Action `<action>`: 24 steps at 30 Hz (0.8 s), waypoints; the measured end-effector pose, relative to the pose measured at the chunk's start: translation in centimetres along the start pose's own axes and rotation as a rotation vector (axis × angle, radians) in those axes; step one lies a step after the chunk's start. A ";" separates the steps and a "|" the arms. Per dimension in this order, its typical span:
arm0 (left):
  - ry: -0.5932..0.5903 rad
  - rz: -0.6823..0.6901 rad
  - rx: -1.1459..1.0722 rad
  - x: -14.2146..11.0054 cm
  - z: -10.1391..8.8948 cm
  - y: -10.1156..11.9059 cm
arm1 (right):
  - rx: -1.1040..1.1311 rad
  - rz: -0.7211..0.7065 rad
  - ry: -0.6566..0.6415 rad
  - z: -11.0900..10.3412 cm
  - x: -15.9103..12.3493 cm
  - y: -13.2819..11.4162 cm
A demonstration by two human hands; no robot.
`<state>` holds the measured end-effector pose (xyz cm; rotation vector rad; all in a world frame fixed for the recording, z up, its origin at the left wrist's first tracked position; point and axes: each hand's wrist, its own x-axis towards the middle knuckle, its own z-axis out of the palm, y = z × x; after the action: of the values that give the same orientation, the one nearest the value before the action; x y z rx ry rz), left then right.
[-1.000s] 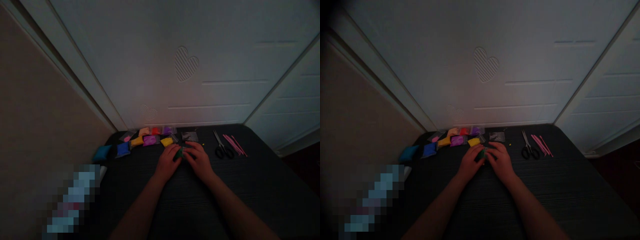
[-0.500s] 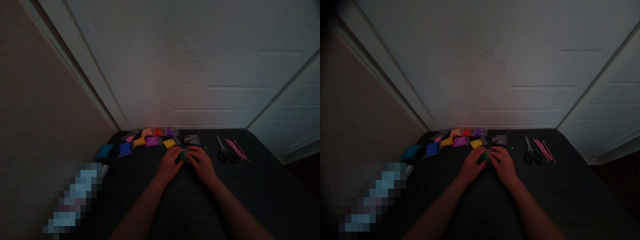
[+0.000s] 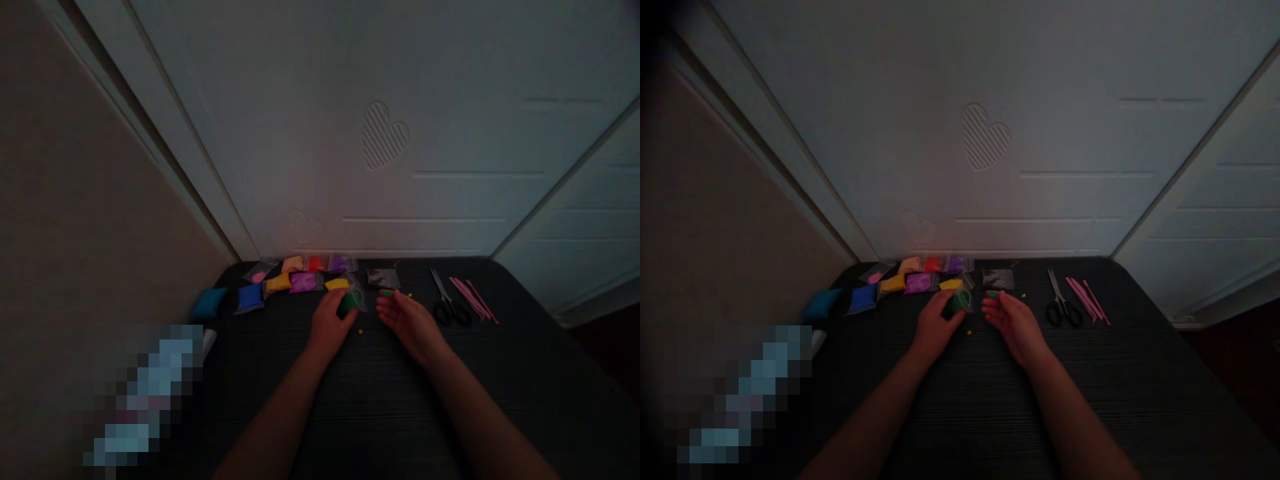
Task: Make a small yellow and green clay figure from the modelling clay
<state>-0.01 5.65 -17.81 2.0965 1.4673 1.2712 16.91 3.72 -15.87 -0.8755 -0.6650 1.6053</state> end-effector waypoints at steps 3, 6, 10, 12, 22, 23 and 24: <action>0.014 -0.073 0.002 0.1 0.0 -0.5 | 0.050 0.047 0.008 0.2 -0.1 0.1; 0.018 -0.135 -0.015 0.2 -0.1 -0.7 | 0.080 0.072 0.022 0.3 -0.1 0.2; 0.024 -0.185 -0.047 0.0 -0.1 -1.0 | 0.105 0.033 -0.012 0.2 0.0 0.7; 0.017 -0.200 -0.074 -0.1 0.0 -1.1 | 0.116 0.004 -0.025 0.0 0.2 1.2; 0.075 -0.407 -0.325 0.2 0.0 -1.2 | 0.190 0.003 -0.057 -0.1 0.4 1.6; 0.079 -0.424 -0.349 0.3 -0.1 -1.2 | 0.199 0.011 -0.059 -0.1 0.4 1.5; 0.073 -0.440 -0.367 0.3 -0.1 -1.2 | 0.209 0.019 -0.061 -0.2 0.4 1.4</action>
<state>-0.83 6.40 -18.36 1.4145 1.4809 1.3238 16.26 3.83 -17.15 -0.6834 -0.5212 1.6901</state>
